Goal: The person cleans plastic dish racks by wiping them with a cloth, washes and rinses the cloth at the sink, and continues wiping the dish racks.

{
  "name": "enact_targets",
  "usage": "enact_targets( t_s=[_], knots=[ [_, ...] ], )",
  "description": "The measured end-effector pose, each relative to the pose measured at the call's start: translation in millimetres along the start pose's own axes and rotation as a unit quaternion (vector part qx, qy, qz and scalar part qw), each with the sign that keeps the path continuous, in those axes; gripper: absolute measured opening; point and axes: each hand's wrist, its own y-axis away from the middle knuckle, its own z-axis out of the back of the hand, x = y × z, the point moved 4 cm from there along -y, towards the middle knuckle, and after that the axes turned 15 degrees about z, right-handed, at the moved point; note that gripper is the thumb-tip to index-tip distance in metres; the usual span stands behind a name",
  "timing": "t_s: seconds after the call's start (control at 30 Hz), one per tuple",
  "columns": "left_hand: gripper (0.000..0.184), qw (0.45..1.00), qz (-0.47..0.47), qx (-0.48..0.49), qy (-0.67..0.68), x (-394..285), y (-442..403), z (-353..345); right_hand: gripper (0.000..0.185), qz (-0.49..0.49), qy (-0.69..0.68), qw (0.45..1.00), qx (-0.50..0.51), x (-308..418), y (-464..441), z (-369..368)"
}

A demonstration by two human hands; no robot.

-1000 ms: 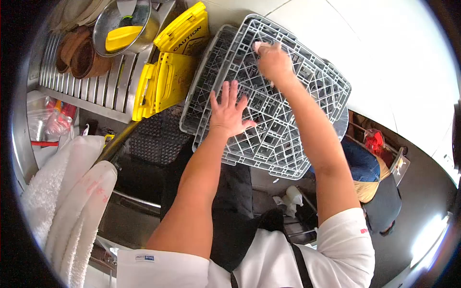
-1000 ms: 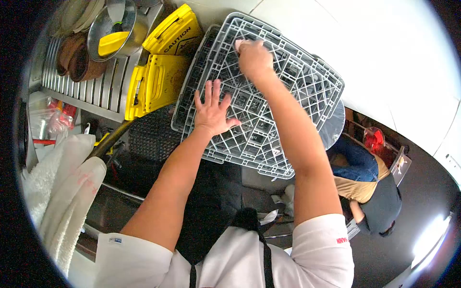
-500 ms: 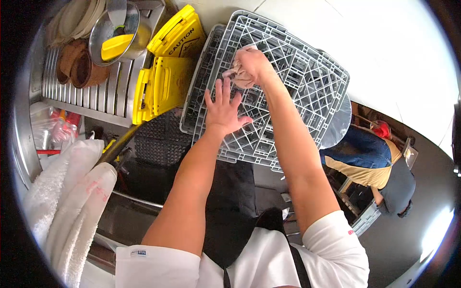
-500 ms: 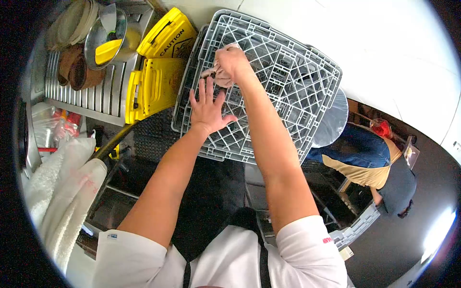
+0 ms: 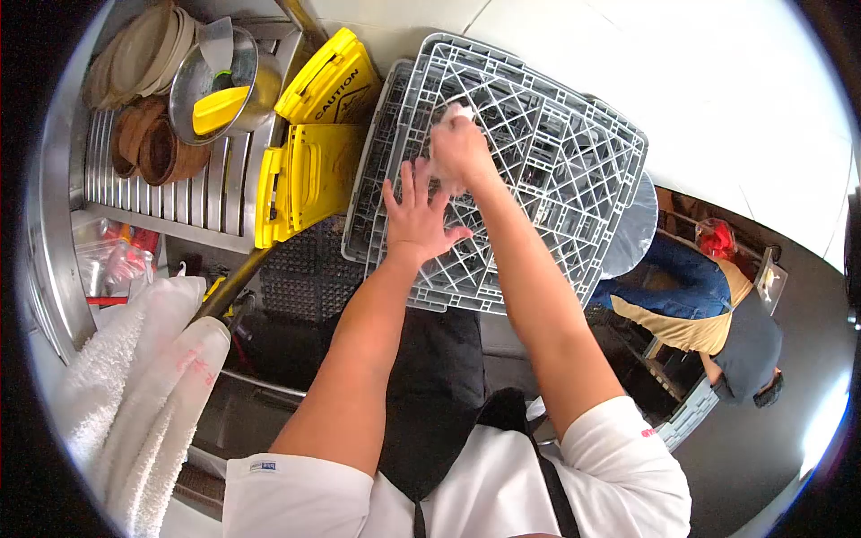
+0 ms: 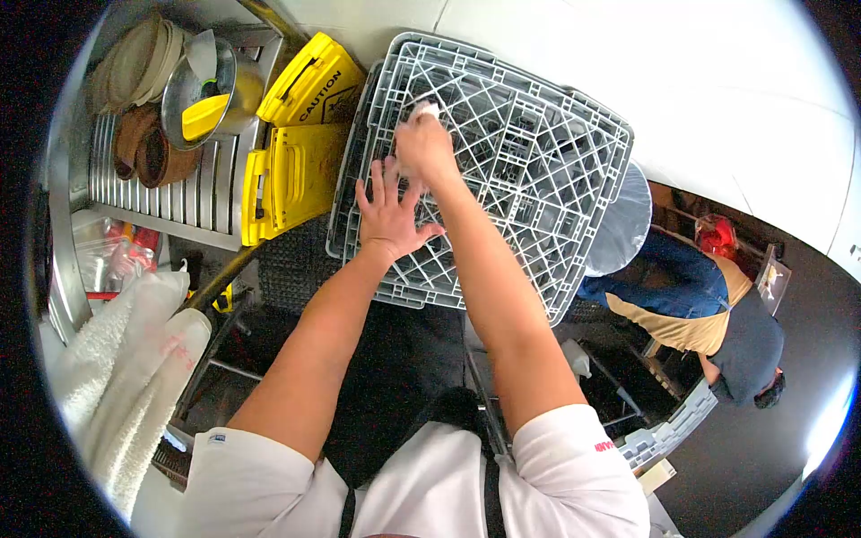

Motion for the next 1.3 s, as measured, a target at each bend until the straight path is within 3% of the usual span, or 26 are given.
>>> enact_targets(
  t_s=[0.03, 0.17, 0.2, 0.3, 0.37, 0.47, 0.5, 0.53, 0.63, 0.7, 0.77, 0.83, 0.87, 0.9, 0.97, 1.03, 1.1, 1.17, 1.23, 1.3],
  knots=[
    [0.097, 1.0, -0.001, -0.004, 0.002, 1, 0, -1, 0.047, 0.03, 0.057, 0.998, 0.005, 1, 12, 3],
    [0.097, 0.999, -0.013, -0.04, 0.021, 2, 0, -3, 0.05, 0.028, 0.032, 0.999, 0.006, 29, 25, 26],
    [0.097, 1.0, -0.007, -0.012, 0.012, 2, 0, -6, 0.048, 0.07, 0.009, 0.997, -0.023, 16, 10, 17],
    [0.096, 0.999, 0.003, 0.035, -0.014, 0, -1, 3, 0.031, 0.037, -0.092, 0.995, -0.001, 6, -38, -3],
    [0.097, 1.0, -0.002, 0.025, -0.012, -1, -1, 2, 0.023, -0.026, -0.294, 0.955, 0.036, 7, -61, -11],
    [0.096, 0.999, 0.001, 0.039, -0.024, -2, 0, 4, 0.038, 0.034, -0.08, 0.995, 0.058, 19, -32, -6],
    [0.096, 0.998, 0.007, 0.053, -0.027, -1, -1, 4, 0.04, -0.016, -0.088, 0.996, -0.016, 32, -13, -2],
    [0.098, 1.0, -0.009, 0.013, -0.006, 0, 0, 3, 0.047, 0.007, -0.093, 0.996, 0.006, 40, -3, -1],
    [0.098, 0.999, 0.003, 0.031, -0.016, 0, -2, -6, 0.045, -0.018, -0.165, 0.986, -0.01, 32, -17, -8],
    [0.093, 0.999, 0.006, 0.014, -0.04, -3, 0, -1, 0.037, 0.046, -0.186, 0.981, 0.043, 4, -60, -18],
    [0.092, 0.999, 0.002, -0.006, -0.045, -2, -1, 0, 0.035, -0.106, -0.393, 0.913, 0.015, 6, -58, -22],
    [0.093, 0.999, -0.004, -0.022, -0.026, 0, -2, -11, 0.033, -0.007, -0.141, 0.989, -0.039, 15, -31, -13],
    [0.095, 1.0, 0.001, -0.015, -0.016, -1, -3, -10, 0.034, -0.047, -0.222, 0.972, -0.06, 6, -23, -27],
    [0.095, 1.0, -0.001, -0.008, -0.018, -1, -4, -10, 0.036, -0.028, -0.302, 0.952, -0.05, 1, -21, -40],
    [0.096, 1.0, -0.001, 0.007, -0.021, 0, -4, -10, 0.034, -0.046, -0.261, 0.963, -0.054, 15, -21, -26],
    [0.091, 0.999, 0.001, -0.023, -0.03, -2, -3, -9, 0.028, -0.114, -0.349, 0.93, -0.013, 30, -31, 0],
    [0.087, 0.998, 0.002, -0.052, -0.038, -3, -2, -7, 0.028, -0.041, -0.331, 0.943, 0.025, 9, -50, -12],
    [0.087, 0.999, 0.007, -0.018, -0.043, -4, 2, -2, 0.034, -0.073, -0.386, 0.919, -0.025, 16, -28, -15],
    [0.087, 0.998, 0.014, 0.008, -0.06, -5, -4, -4, 0.037, -0.092, -0.344, 0.934, -0.039, 21, -6, -21],
    [0.089, 0.995, 0.021, 0.036, -0.096, -1, -5, -18, 0.037, -0.009, -0.251, 0.966, -0.062, 24, -1, -17]
  ],
)
